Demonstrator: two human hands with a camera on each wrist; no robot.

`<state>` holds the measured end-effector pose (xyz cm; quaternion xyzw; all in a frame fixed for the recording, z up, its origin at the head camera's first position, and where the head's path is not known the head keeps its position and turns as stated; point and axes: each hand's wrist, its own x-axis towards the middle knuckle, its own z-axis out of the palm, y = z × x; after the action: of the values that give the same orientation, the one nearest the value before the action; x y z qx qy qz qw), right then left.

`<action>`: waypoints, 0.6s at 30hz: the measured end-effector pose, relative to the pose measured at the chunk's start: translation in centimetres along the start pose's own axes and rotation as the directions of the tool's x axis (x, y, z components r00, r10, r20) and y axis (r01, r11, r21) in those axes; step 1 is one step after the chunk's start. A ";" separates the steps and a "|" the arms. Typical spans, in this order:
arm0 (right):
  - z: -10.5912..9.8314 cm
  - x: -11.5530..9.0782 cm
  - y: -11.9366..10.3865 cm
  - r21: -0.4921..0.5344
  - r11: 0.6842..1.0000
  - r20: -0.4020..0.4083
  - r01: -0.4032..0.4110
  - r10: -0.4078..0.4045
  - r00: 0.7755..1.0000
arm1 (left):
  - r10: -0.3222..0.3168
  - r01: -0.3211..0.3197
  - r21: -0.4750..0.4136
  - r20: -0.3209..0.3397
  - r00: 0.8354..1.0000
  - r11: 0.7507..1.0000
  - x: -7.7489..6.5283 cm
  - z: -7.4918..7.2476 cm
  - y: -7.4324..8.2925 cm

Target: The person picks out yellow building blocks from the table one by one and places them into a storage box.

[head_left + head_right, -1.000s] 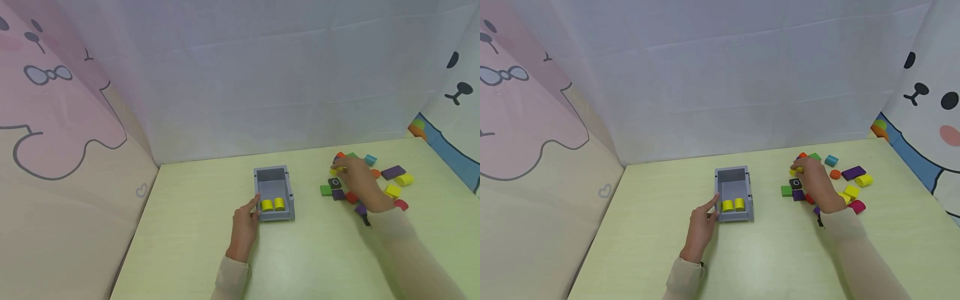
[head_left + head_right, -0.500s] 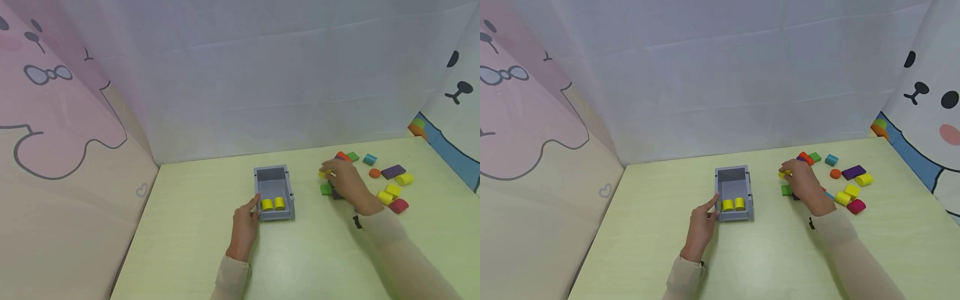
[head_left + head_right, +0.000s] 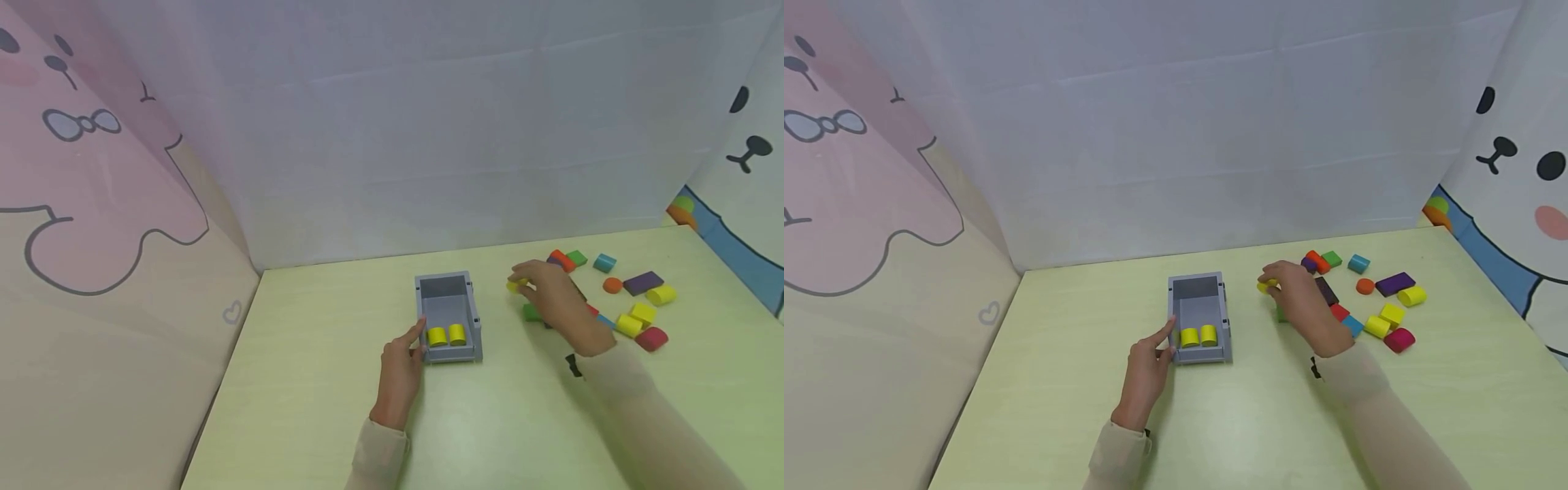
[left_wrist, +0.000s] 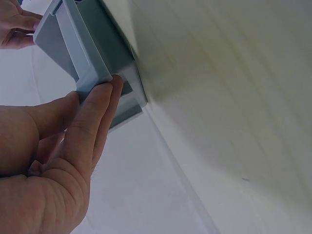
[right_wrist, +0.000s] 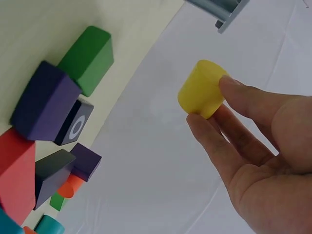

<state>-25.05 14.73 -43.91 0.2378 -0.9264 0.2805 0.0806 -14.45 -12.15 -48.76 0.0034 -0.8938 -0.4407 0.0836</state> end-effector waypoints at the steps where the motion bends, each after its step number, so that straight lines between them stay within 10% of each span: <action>1: 0.0 0.0 -0.2 -0.004 1.000 0.001 0.002 -0.002 1.000 | 0.001 -0.001 -0.002 0.002 1.000 1.000 0.0 0.0 0.0; 18: 1.0 0.4 -2.8 0.004 0.996 -0.065 0.085 -0.085 0.994 | -0.002 0.002 0.002 0.001 1.000 1.000 0.1 0.1 0.1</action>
<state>-24.09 11.96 -43.29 0.2681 -0.9114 0.2874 0.1218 -14.53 -12.06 -48.71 0.0042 -0.8943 -0.4398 0.0828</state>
